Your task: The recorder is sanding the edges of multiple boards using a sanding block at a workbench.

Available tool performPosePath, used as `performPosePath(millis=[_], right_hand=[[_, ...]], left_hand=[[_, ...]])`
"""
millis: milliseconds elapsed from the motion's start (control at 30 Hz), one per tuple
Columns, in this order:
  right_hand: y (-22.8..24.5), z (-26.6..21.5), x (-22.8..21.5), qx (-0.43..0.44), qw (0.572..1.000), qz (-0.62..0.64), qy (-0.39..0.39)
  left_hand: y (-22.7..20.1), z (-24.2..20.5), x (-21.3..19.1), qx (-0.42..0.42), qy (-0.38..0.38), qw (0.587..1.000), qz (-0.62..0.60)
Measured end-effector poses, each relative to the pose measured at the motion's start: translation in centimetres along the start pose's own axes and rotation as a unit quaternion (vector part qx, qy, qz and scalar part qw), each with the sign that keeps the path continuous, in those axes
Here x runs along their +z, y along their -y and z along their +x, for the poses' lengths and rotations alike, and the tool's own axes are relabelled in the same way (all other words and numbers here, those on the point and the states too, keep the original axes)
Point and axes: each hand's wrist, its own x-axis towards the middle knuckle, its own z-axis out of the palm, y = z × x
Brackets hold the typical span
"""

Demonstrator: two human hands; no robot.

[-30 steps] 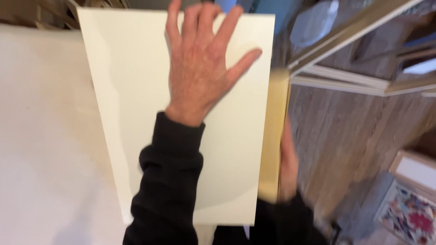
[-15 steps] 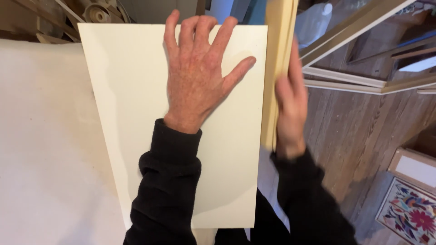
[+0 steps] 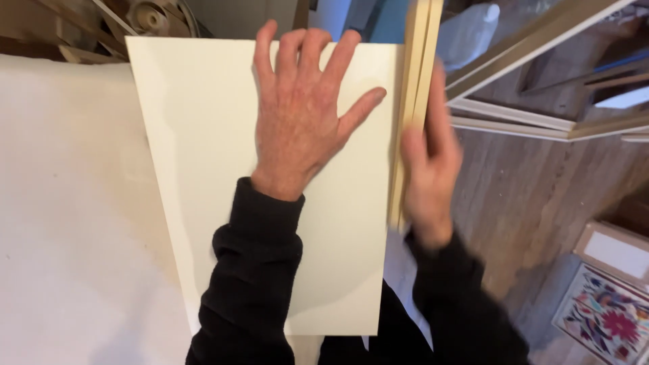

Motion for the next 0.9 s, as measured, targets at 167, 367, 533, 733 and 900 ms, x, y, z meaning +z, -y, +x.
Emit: performPosePath(millis=[167, 367, 533, 733, 900], right_hand=[[-1.0, -5.9, -0.6, 0.055, 0.995, -0.081, -0.012], [-0.1, 1.8, 0.3, 0.003, 1.0, 0.008, -0.005], [-0.9, -7.3, -0.8, 0.025, 1.0, -0.017, 0.0], [-0.3, 3.0, 0.3, -0.026, 1.0, -0.003, 0.004], [1.2, -6.2, 0.1, -0.003, 0.996, -0.088, 0.013]], left_hand=[[0.3, 0.8, 0.2, -0.011, 0.006, 1.0, 0.004], [-0.1, 0.3, 0.1, -0.016, 0.0, 1.0, 0.023], [0.1, 0.6, 0.7, -0.011, -0.003, 1.0, 0.025], [0.2, -0.3, 0.7, -0.01, -0.018, 0.999, 0.024], [0.3, 0.6, 0.8, 0.001, -0.031, 0.999, 0.035]])
